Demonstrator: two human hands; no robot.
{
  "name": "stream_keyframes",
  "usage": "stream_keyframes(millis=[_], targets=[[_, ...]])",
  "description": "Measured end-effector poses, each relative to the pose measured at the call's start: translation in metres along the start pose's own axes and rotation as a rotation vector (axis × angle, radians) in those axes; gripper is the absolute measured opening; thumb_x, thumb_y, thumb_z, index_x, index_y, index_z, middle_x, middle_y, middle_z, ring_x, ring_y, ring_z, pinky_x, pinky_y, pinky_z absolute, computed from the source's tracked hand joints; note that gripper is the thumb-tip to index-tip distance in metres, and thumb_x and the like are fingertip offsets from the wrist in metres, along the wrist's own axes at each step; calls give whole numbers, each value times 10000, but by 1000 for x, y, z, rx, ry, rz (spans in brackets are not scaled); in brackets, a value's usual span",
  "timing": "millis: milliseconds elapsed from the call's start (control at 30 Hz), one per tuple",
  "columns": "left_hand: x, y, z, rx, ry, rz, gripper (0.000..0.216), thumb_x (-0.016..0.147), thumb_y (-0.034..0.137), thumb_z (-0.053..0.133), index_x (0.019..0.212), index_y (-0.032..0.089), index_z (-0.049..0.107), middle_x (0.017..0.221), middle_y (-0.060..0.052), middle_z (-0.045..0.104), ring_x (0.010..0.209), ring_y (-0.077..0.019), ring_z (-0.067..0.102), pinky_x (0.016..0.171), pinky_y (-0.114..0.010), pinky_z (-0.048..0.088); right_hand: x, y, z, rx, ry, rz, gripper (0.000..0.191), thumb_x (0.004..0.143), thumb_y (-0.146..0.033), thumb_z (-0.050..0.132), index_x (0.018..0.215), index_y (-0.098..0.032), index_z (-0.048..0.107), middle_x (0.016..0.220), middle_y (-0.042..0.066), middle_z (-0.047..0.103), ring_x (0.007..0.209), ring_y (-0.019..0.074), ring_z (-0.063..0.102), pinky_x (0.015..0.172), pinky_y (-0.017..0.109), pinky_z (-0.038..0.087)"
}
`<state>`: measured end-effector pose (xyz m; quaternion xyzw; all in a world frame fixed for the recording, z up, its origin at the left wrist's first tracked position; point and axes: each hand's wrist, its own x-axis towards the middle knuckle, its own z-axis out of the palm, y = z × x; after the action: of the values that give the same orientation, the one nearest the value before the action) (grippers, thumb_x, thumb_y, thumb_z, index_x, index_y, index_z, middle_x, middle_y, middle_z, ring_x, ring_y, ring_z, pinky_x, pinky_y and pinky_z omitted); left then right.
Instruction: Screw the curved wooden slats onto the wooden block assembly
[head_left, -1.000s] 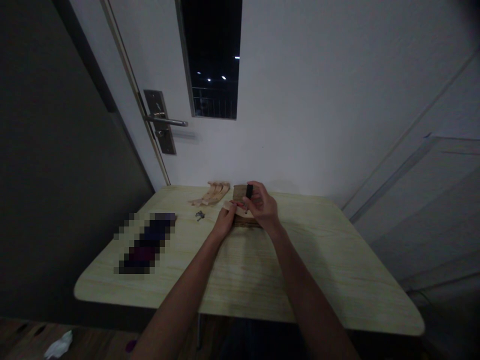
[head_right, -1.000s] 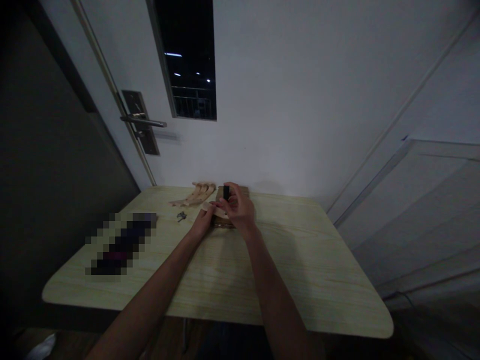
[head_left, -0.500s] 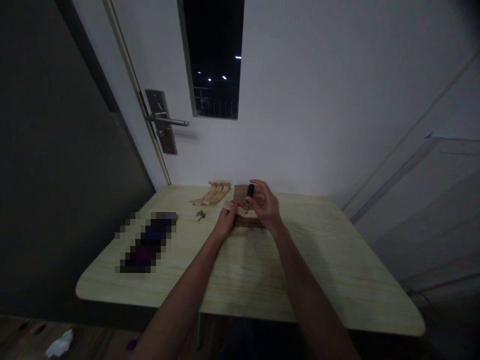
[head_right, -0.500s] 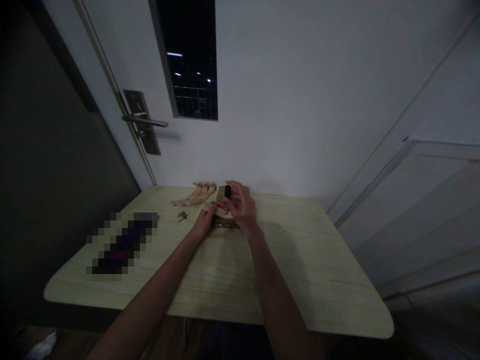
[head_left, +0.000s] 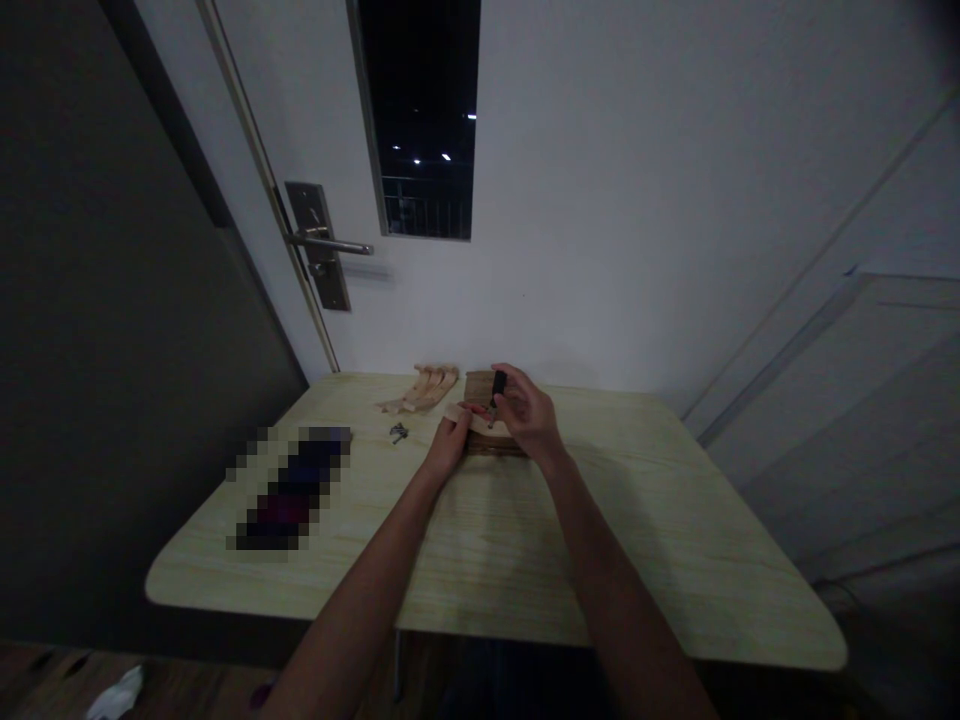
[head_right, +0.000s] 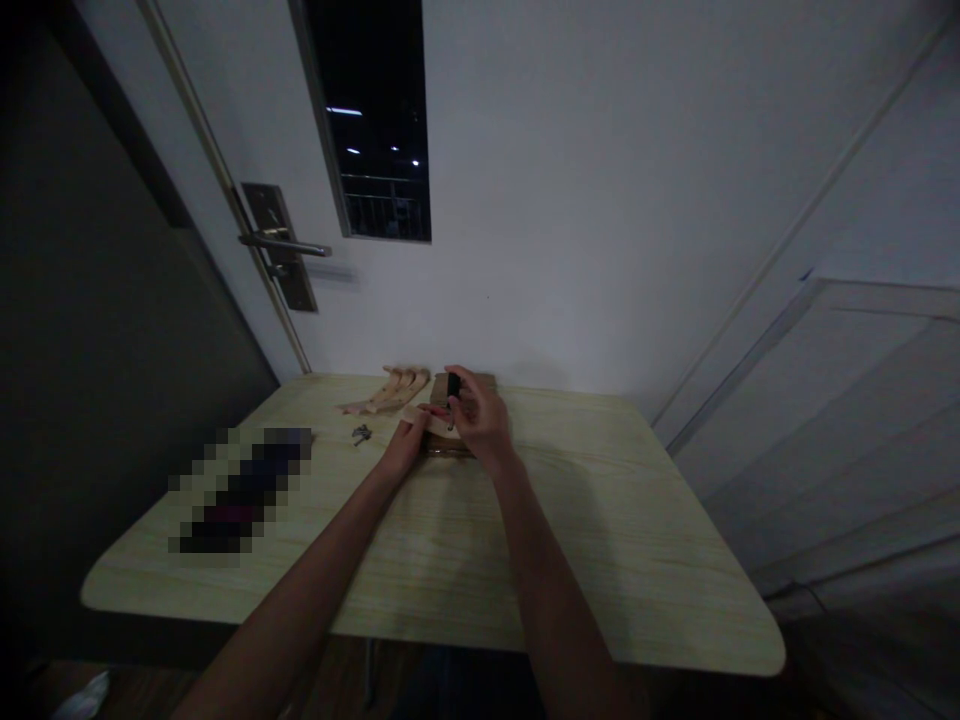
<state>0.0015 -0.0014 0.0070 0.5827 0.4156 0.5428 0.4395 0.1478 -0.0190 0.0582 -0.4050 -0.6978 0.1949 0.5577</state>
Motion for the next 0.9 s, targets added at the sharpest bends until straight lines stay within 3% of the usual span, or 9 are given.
stream_keyframes(millis=[133, 367, 533, 800, 900], targets=[[2, -5, 0, 3, -7, 7, 397, 828, 545, 483, 834, 177, 629, 912, -66, 702, 913, -209, 606, 904, -320, 435, 1, 1, 1, -94, 55, -15, 404, 866, -347, 575, 1261, -266, 557, 1114, 64, 688, 802, 176, 682, 589, 259, 580], [1, -3, 0, -17, -6, 6, 385, 835, 538, 507, 839, 174, 633, 890, -61, 707, 906, -211, 614, 893, -335, 463, 0, 1, 1, -155, 53, -59, 359, 886, -365, 566, 1229, -261, 575, 1163, 57, 677, 849, 180, 669, 731, 309, 594], [0, 1, 1, -7, 9, -4, 368, 841, 516, 494, 802, 176, 628, 849, -57, 692, 915, -211, 615, 911, -329, 451, 0, 0, 1, -72, 11, -35, 386, 909, -360, 522, 1278, -251, 548, 1201, 76, 672, 961, 210, 690, 737, 327, 602], [1, -4, 0, -6, -5, 27, 374, 846, 527, 483, 830, 180, 621, 866, -54, 691, 906, -209, 608, 894, -327, 452, 1, 5, 2, -140, 75, -54, 399, 874, -391, 602, 1253, -271, 580, 1090, 59, 702, 795, 186, 681, 757, 348, 587], [1, -4, 0, -12, -11, 17, 399, 825, 565, 496, 833, 184, 614, 867, -54, 691, 887, -209, 603, 873, -322, 452, 1, 6, 3, -151, 93, -85, 407, 868, -400, 613, 1250, -263, 587, 1132, 64, 688, 824, 187, 672, 791, 348, 576]])
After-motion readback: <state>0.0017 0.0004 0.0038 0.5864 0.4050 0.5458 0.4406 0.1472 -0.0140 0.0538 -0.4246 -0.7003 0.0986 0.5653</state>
